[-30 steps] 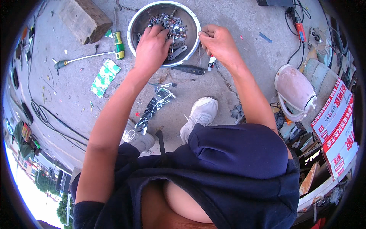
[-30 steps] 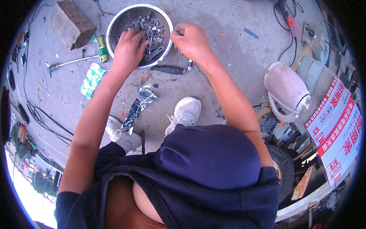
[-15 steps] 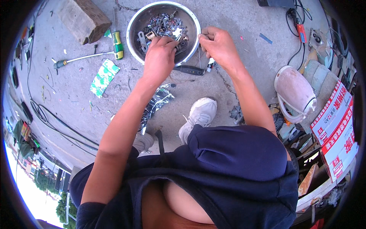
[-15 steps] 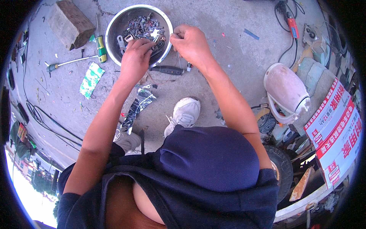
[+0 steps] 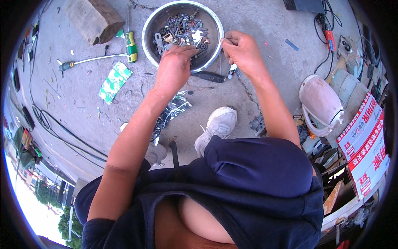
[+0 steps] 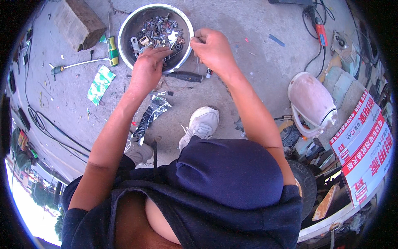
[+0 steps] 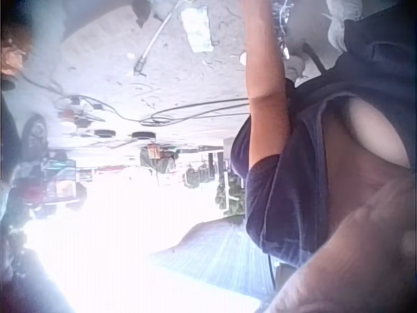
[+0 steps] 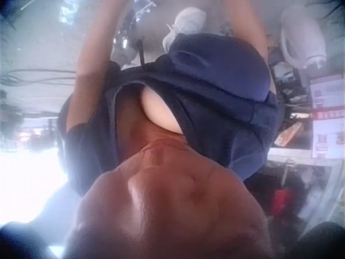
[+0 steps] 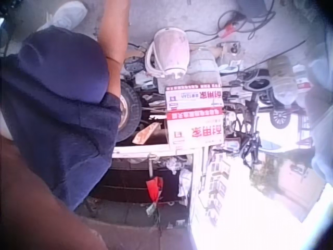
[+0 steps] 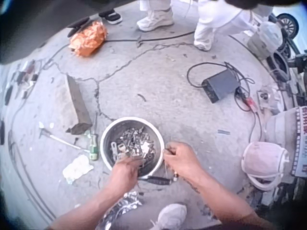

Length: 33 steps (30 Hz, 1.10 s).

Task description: The person adjusts the handlebar controls of an electric scooter using a screwdriver and wrench, then walks to a metal bowl and sorts through small hardware parts by hand. The scooter is stationary on a concrete floor with tools and tires nearby.

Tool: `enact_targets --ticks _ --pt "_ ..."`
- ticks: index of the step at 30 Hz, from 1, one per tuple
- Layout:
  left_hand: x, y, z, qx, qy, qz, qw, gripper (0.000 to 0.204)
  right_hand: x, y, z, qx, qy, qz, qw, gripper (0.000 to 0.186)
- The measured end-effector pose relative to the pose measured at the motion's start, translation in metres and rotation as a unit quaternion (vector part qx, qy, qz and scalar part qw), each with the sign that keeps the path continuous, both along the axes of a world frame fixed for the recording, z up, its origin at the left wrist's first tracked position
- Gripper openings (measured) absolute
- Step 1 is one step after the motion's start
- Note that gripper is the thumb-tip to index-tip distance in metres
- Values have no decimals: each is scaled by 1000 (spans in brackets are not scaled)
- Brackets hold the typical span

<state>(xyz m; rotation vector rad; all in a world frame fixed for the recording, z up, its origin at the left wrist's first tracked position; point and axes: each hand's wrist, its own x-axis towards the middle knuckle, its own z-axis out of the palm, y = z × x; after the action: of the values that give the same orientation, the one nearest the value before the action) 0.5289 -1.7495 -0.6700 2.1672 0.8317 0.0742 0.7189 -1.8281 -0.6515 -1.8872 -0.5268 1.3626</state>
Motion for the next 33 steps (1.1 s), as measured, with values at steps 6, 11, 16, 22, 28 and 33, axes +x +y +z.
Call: enact_targets --ticks 6,11,16,22,28,33 --pt "1 -3 1 32 9 -2 999 32 1 1 2 -14 -11 14 1000 21" --pt "0 -12 -2 131 3 -14 991 35 2 0 -1 -6 -10 21 1000 21" --pt "-2 -15 -5 145 -20 -6 989 36 1 1 2 0 -16 36 999 20" --pt "-2 -12 -6 146 -21 -9 989 35 0 3 5 -1 -11 37 999 17" --pt "12 -8 1 100 33 42 994 27 1 1 0 4 -23 44 999 17" --pt "32 -6 -7 101 136 69 983 35 2 1 3 -10 -47 66 997 16"
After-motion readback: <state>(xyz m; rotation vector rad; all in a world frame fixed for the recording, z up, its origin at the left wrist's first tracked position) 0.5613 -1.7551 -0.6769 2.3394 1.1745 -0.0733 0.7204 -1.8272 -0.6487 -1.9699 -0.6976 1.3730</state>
